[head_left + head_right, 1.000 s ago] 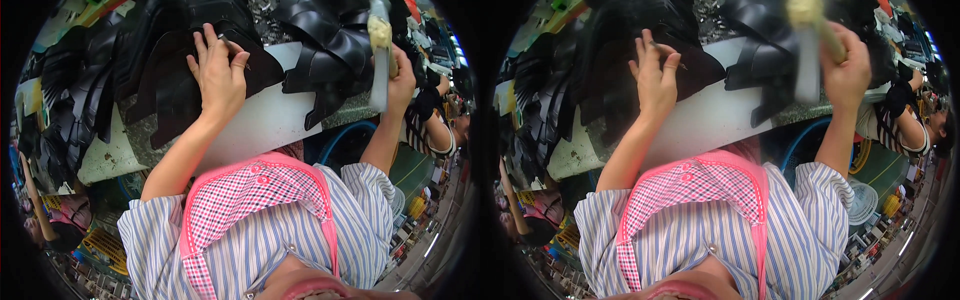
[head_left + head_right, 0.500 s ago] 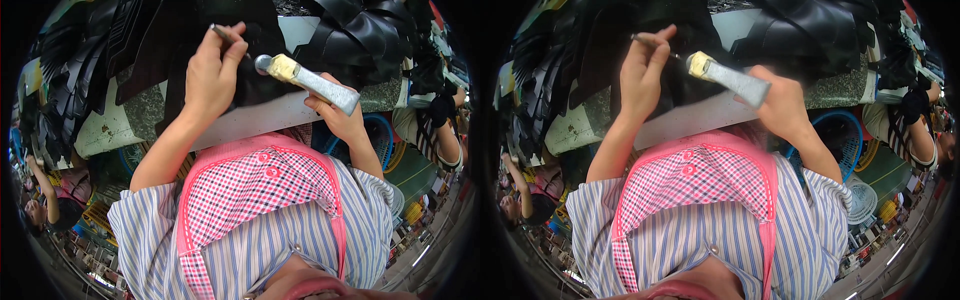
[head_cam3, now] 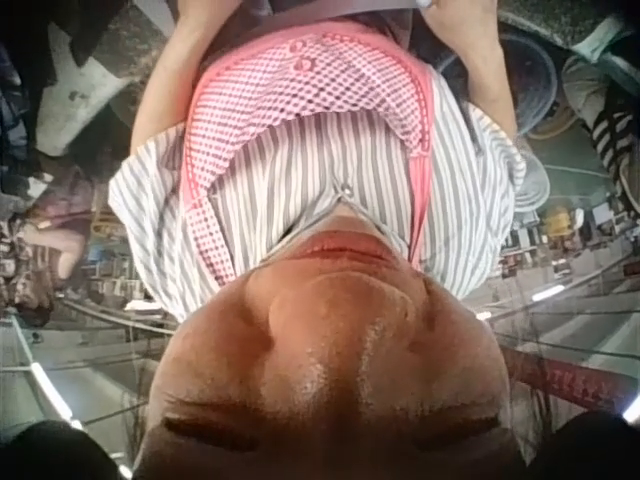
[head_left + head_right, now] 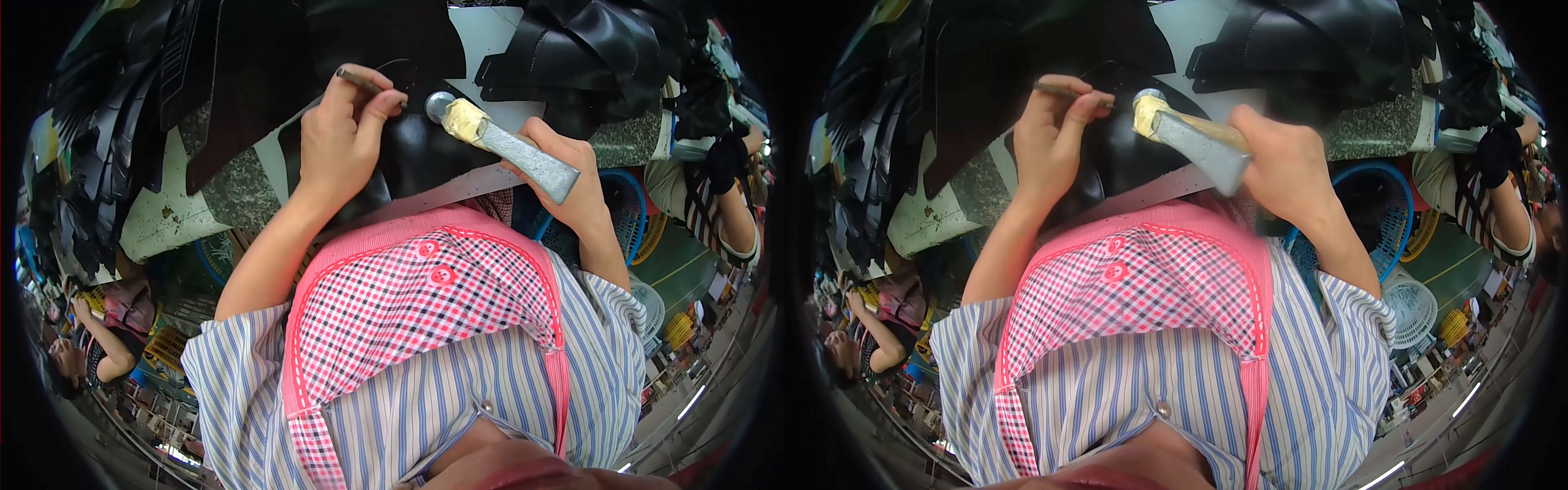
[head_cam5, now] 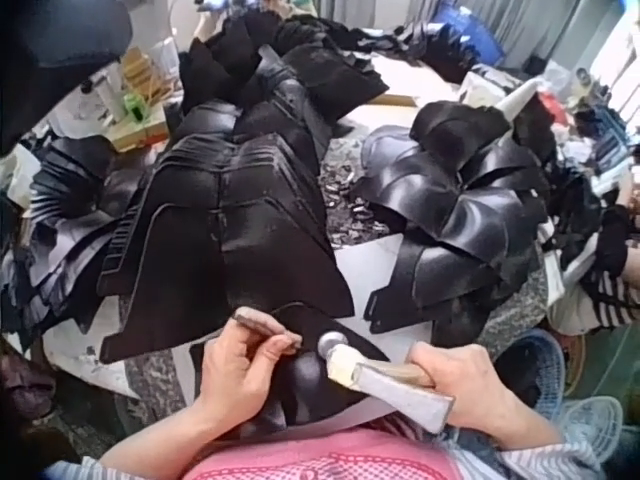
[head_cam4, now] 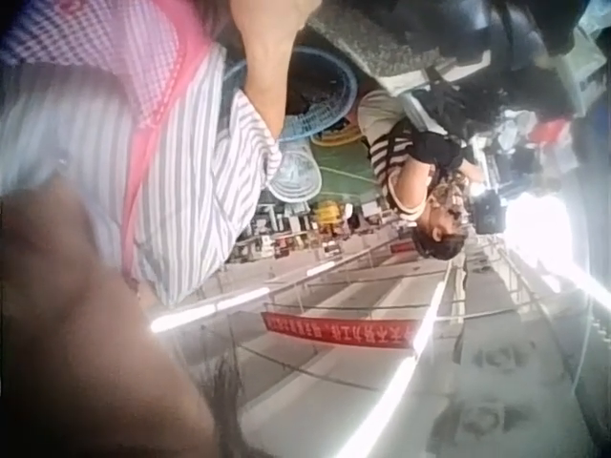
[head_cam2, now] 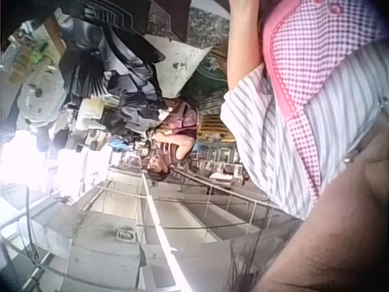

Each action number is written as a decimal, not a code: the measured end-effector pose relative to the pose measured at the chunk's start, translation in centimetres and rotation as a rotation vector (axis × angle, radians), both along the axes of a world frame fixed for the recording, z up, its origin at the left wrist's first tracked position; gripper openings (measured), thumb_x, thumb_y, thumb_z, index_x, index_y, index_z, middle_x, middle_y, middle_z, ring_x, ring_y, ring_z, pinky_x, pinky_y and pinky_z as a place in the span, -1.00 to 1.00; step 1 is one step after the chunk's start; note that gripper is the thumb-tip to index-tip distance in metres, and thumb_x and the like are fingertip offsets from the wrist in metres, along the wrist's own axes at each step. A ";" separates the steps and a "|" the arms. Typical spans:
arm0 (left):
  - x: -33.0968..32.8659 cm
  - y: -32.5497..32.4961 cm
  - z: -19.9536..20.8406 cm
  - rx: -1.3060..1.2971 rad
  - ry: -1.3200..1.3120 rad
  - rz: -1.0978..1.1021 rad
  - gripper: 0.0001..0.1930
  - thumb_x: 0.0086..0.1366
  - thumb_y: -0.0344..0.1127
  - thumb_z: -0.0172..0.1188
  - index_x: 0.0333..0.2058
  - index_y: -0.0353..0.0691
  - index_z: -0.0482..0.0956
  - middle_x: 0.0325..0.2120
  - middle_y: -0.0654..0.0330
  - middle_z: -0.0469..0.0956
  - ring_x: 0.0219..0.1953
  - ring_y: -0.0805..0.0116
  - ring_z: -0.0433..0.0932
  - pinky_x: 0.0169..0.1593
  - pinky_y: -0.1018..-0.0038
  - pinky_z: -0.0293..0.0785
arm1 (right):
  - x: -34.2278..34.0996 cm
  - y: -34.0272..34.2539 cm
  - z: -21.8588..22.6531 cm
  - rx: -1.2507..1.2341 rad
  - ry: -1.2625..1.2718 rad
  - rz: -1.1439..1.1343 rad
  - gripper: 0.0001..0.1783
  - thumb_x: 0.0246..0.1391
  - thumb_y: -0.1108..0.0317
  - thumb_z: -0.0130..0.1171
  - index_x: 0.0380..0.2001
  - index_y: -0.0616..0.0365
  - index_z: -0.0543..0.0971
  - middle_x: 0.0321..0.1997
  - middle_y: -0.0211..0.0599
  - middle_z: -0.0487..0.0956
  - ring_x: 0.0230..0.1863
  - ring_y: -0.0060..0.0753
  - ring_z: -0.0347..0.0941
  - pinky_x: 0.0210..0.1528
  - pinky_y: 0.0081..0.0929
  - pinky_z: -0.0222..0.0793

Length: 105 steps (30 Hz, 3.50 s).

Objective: Assembling and hammering leather shoe components at a factory workbench.

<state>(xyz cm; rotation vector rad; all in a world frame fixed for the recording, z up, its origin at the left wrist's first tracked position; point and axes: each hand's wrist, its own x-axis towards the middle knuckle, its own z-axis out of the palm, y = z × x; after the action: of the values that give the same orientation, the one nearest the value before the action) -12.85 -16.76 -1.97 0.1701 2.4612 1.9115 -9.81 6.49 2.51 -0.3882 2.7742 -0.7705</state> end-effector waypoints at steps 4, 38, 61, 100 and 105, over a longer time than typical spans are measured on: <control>-0.6 0.5 1.0 0.003 0.045 0.004 -0.92 0.11 -0.45 0.08 -0.40 -0.27 0.39 -0.62 0.21 0.51 -0.53 0.48 0.53 -0.46 0.63 0.40 | 0.5 0.4 -0.4 -0.128 -0.096 -0.072 -0.79 -0.18 0.39 0.21 -0.46 0.23 0.41 -0.64 -0.31 0.39 -0.61 -0.52 0.35 -0.52 -0.63 0.23; -3.4 -0.5 0.9 -0.411 0.318 -0.324 -0.90 0.08 -0.54 -0.04 -0.38 -0.26 0.35 -0.60 0.14 0.51 -0.44 0.30 0.55 -0.39 0.50 0.42 | -4.4 -2.8 7.2 -0.041 -0.006 0.074 -0.77 -0.16 0.37 0.15 -0.37 0.20 0.47 -0.69 -0.28 0.38 -0.65 -0.49 0.30 -0.52 -0.62 0.24; -2.7 -0.7 1.2 0.408 0.382 0.220 -0.91 0.19 -0.44 0.00 -0.33 -0.26 0.31 -0.35 0.06 0.47 -0.32 0.41 0.44 -0.19 0.57 0.35 | -3.0 -6.7 -0.5 -0.091 0.251 -0.174 -0.74 -0.33 0.43 0.25 -0.49 0.15 0.41 -0.63 -0.23 0.42 -0.52 -0.23 0.42 -0.47 -0.40 0.28; -5.5 1.5 0.1 -0.148 0.081 -0.034 -0.92 0.09 -0.41 0.08 -0.41 -0.25 0.42 -0.62 0.18 0.53 -0.55 0.43 0.54 -0.46 0.59 0.41 | -1.7 0.5 0.4 -0.134 -0.147 -0.052 -0.72 -0.19 0.29 0.15 -0.33 0.16 0.52 -0.50 -0.11 0.51 -0.50 -0.17 0.46 -0.43 -0.44 0.34; -5.8 1.8 0.3 -0.136 0.010 -0.015 -0.92 0.09 -0.37 0.09 -0.45 -0.24 0.45 -0.62 0.21 0.54 -0.55 0.47 0.53 -0.47 0.60 0.41 | -3.4 1.4 2.0 -0.164 -0.117 -0.194 -0.72 -0.19 0.34 0.18 -0.34 0.22 0.48 -0.59 -0.24 0.48 -0.56 -0.41 0.43 -0.45 -0.56 0.32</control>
<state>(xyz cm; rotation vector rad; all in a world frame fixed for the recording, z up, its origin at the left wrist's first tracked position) -18.65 -14.97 -1.64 0.1954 2.5771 1.7345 -13.17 7.92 4.51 -0.0987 2.6739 -1.0346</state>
